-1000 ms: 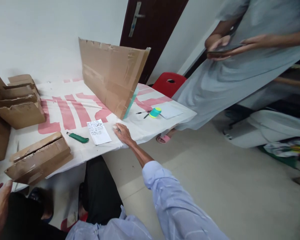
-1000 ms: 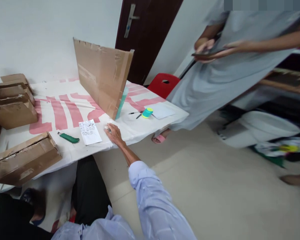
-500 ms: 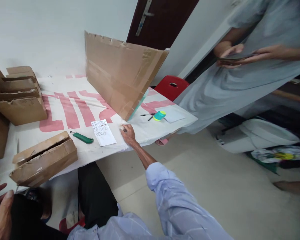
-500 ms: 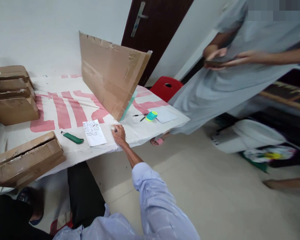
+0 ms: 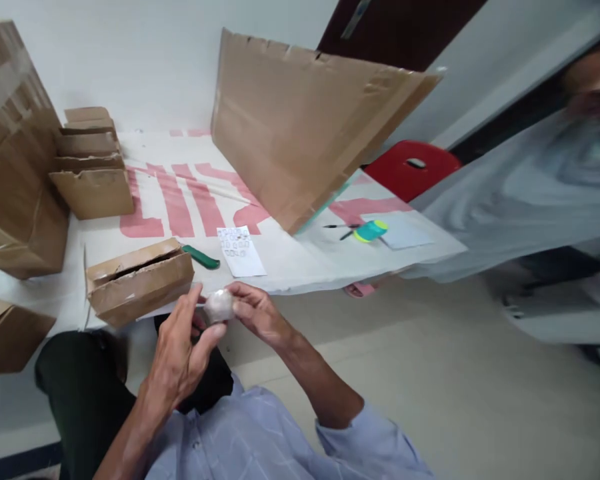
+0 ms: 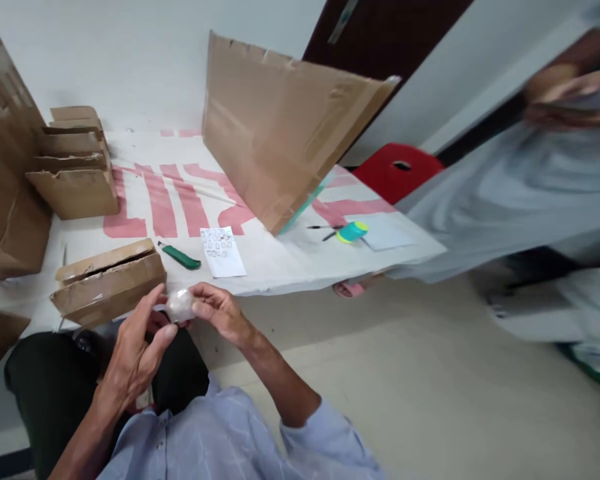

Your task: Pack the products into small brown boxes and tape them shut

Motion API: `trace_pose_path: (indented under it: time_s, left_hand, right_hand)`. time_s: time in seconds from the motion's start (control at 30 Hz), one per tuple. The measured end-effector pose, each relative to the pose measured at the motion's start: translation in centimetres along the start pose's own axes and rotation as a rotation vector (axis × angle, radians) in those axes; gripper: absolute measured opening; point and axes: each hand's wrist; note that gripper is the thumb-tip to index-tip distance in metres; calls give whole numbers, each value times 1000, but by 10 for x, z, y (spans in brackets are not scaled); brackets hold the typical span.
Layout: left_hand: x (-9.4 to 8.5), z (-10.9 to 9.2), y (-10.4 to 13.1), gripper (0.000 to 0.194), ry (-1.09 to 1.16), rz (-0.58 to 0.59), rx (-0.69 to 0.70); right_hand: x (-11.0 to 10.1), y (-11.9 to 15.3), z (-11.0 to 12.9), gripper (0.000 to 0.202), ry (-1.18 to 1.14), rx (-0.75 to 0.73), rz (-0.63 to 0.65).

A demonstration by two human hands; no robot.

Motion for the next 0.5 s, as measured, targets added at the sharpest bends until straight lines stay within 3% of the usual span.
trace_pose_path:
  time_s: [0.07, 0.13, 0.23, 0.3, 0.37, 0.5]
  left_hand:
    - [6, 4, -7, 49, 31, 13, -103]
    - [8, 8, -8, 42, 79, 10, -160]
    - [12, 9, -6, 35, 133, -14, -186]
    - [18, 8, -6, 33, 153, -38, -200]
    - [26, 8, -9, 33, 178, -50, -211]
    - [46, 6, -22, 43, 260, 24, -280]
  right_hand:
    - [25, 7, 5, 41, 192, -92, 29]
    - [35, 11, 7, 31, 436, -259, 17]
    - [34, 14, 6, 27, 672, -520, 4]
    - [30, 16, 6, 35, 677, -600, -9]
    - [26, 19, 7, 35, 599, -572, -48]
    - [16, 25, 8, 29, 398, -357, -153]
Point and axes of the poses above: each hand's wrist, its own y-axis away from the middle knuckle, its own x-axis out of the palm, z = x × y, and after that the axes turned 4 degrees about -x, right-handed
